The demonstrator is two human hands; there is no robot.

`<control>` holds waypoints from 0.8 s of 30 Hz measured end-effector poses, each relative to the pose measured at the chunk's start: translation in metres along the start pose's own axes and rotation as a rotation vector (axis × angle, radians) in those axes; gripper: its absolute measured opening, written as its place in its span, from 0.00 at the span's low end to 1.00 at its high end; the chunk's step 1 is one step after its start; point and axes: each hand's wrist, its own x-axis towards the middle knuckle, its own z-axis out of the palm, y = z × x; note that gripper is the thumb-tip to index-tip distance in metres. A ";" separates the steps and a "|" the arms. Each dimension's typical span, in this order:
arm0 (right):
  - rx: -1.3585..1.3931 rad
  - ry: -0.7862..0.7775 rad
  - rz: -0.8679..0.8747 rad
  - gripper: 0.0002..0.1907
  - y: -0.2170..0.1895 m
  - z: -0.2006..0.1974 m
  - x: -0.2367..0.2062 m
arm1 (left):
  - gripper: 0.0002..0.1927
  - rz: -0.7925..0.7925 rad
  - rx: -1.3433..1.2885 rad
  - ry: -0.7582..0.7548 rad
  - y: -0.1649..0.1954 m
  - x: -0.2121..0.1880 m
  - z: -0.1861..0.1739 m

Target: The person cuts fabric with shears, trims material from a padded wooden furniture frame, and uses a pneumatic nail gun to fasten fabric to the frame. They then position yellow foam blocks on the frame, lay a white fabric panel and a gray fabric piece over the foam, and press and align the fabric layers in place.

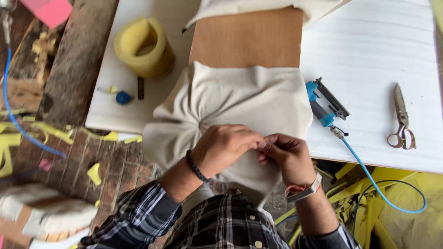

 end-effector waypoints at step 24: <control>0.441 0.126 0.212 0.30 0.134 -0.125 0.058 | 0.03 -0.302 0.273 0.199 -0.006 0.002 0.072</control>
